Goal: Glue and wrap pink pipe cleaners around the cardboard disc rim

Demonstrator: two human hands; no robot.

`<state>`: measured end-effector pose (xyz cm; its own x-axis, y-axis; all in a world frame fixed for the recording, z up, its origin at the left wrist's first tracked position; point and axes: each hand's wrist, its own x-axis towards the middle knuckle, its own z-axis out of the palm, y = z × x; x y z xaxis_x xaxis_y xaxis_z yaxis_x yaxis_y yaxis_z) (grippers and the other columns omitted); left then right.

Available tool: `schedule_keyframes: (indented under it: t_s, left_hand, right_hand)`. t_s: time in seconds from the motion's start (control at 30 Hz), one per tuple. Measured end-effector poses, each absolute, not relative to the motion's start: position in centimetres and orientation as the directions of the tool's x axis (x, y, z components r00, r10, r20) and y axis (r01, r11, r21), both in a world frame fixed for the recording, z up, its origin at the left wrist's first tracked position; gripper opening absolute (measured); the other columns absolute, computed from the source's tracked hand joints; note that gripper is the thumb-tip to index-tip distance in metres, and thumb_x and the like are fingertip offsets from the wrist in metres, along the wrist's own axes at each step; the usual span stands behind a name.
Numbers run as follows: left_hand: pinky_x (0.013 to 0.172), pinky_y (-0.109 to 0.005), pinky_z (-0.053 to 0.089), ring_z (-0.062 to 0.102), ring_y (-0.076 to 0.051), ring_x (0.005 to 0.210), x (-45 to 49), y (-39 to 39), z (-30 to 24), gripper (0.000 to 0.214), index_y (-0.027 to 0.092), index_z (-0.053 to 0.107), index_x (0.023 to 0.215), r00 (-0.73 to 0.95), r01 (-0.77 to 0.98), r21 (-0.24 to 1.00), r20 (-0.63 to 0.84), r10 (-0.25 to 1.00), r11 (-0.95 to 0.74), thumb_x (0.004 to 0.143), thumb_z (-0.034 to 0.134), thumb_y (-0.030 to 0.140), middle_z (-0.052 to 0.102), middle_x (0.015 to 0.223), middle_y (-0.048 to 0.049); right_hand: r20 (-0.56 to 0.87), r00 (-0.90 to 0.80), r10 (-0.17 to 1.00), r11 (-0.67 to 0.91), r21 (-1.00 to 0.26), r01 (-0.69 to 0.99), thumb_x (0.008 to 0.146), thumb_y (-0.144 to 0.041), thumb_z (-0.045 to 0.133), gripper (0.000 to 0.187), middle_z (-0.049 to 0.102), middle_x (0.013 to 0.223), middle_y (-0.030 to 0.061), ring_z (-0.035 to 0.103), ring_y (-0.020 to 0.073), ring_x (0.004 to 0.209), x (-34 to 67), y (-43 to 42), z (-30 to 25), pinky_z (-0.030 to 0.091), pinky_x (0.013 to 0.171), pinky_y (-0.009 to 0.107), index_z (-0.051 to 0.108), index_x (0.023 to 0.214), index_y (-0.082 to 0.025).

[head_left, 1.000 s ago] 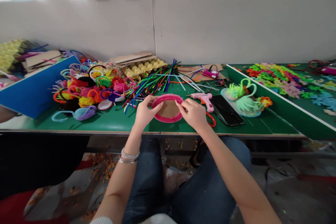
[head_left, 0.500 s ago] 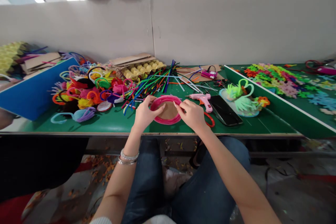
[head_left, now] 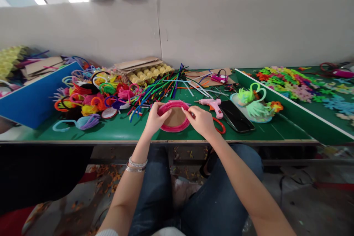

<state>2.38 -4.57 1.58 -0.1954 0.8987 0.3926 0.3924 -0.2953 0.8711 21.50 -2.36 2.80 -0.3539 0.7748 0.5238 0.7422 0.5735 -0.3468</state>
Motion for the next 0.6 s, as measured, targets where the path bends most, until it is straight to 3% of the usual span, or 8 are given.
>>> schedule_keyframes:
  t_s: [0.37,0.6]
  left_hand:
    - [0.064,-0.024,0.046,0.058,-0.013,0.073,2.5,-4.0,0.2,0.029,0.019,0.05,0.087,-0.277,0.111,0.966,0.257,0.926,-0.235,0.069,0.067,0.033,0.059,0.079,0.0001]
    - [0.069,-0.024,0.045,0.058,-0.012,0.074,2.8,-3.9,-0.5,0.03,0.019,0.047,0.088,-0.258,0.119,0.957,0.285,0.923,-0.263,0.071,0.067,0.034,0.059,0.08,0.0007]
  right_hand:
    - [0.423,-0.338,0.841,0.527,-0.496,0.69,0.091,-0.044,0.042,0.04,0.057,0.065,-0.0002,0.047,0.0104,0.055,21.5,-2.4,3.2,0.024,0.053,0.025,0.05,0.061,-0.019]
    - [0.433,-0.301,0.849,0.501,-0.481,0.72,0.09,-0.043,0.042,0.041,0.052,0.063,0.0,0.045,0.0103,0.056,21.4,-2.2,2.7,0.023,0.052,0.025,0.048,0.058,-0.019]
